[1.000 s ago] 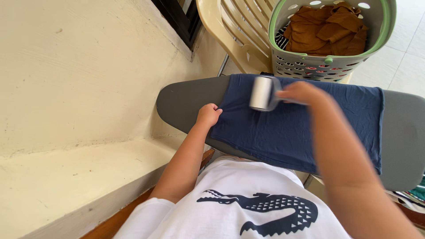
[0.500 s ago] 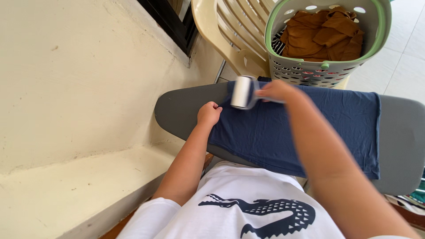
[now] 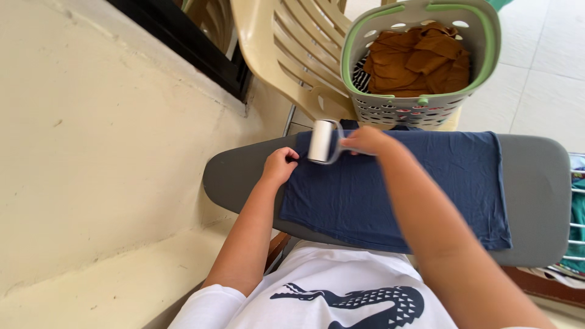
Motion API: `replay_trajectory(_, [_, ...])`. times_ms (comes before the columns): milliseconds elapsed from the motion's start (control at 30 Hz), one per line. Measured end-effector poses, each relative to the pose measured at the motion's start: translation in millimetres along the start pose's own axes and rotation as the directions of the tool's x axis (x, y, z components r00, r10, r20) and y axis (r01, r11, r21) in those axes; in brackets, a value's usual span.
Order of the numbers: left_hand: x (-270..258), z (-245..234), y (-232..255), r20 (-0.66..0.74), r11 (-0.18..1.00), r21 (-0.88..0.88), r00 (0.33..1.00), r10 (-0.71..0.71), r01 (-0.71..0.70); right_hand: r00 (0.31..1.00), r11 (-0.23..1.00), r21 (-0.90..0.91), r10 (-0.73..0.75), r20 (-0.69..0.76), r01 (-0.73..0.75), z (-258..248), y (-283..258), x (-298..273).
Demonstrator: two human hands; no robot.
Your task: The person rolls a lint roller across a blue garment laid on an ironing board, turns the garment over to roll the other side, and then folds the garment by hand and places it on a stack of clothes.
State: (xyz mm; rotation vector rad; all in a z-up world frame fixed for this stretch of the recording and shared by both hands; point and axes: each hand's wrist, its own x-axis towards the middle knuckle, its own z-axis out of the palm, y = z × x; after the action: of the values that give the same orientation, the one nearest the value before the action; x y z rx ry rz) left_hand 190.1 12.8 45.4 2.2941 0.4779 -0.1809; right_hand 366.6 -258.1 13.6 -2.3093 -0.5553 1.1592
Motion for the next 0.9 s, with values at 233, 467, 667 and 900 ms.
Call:
replay_trajectory(233, [-9.5,-9.3,14.4,-0.015,0.99,-0.085,0.994,-0.112,0.11,0.941,0.95,-0.056,0.313,0.128,-0.309,-96.6,155.2,-129.8])
replay_trajectory(467, [-15.5,-4.0,20.7,-0.028,0.986,-0.061,0.988,-0.154,0.152,0.782,1.0,0.027,0.028,-0.623,-0.014,58.6,-16.1,-47.8])
replay_trajectory(667, [-65.0,-3.7,7.6,0.076,0.979,0.073,0.978,-0.197,0.191,0.955,0.943,0.169,0.297,-0.025,-0.288,-25.6,78.3,-156.6])
replay_trajectory(900, [-118.0,7.6,-22.1,0.138,0.906,-0.034,0.9,-0.414,0.422,0.86,0.87,-0.057,0.493,0.132,-0.49,-84.3,138.1,-201.7])
